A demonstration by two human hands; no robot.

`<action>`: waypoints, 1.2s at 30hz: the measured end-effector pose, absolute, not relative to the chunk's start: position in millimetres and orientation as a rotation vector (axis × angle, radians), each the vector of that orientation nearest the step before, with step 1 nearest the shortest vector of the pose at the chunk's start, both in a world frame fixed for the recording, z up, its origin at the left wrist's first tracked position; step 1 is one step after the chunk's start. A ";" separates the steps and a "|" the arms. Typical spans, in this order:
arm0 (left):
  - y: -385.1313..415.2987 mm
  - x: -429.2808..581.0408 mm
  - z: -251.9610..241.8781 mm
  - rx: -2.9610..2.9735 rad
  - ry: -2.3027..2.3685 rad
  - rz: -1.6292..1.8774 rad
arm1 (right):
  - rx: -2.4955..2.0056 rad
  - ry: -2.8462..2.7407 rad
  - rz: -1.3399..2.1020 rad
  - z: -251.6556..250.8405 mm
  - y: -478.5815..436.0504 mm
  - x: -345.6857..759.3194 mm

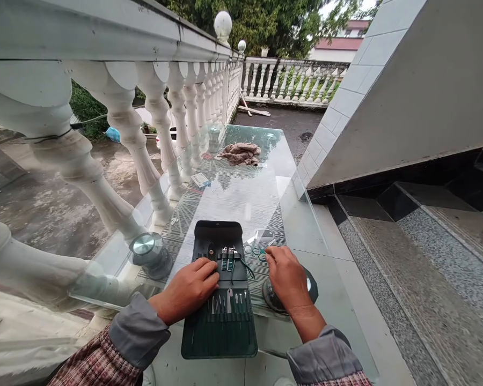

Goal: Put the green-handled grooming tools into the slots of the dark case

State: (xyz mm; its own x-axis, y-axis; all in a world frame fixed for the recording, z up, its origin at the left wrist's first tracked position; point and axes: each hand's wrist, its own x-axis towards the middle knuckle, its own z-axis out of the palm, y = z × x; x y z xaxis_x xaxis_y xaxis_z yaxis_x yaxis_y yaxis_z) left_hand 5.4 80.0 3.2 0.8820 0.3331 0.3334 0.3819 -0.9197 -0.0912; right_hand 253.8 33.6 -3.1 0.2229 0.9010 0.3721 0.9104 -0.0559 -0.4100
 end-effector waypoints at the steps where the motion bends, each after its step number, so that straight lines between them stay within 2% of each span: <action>1: 80.3 5.4 3.0 -2.897 -0.549 -0.475 | -1.952 -1.712 -0.033 -4.9 34.0 253.6; 7: 80.6 5.7 3.7 -2.905 -0.522 -0.425 | -2.064 -1.884 -0.085 -10.8 29.7 256.3; 17: 78.3 5.3 5.0 -2.912 -0.535 -0.392 | -1.997 -2.061 -0.176 -14.9 21.8 261.3; 30: 78.9 5.0 8.6 -2.890 -0.502 -0.350 | -1.781 -1.504 0.033 -5.7 19.3 260.1; 36: 78.8 6.1 6.8 -2.888 -0.512 -0.373 | -1.548 -1.654 -0.061 9.0 10.9 230.5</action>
State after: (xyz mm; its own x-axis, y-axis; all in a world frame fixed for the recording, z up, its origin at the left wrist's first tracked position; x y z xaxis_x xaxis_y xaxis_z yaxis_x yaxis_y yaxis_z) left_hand 6.1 78.8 6.8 0.9090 0.3122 0.2762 0.3586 -0.9235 -0.1364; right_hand 230.5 10.9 9.0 0.1250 0.7975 0.5903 0.8387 0.2330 -0.4923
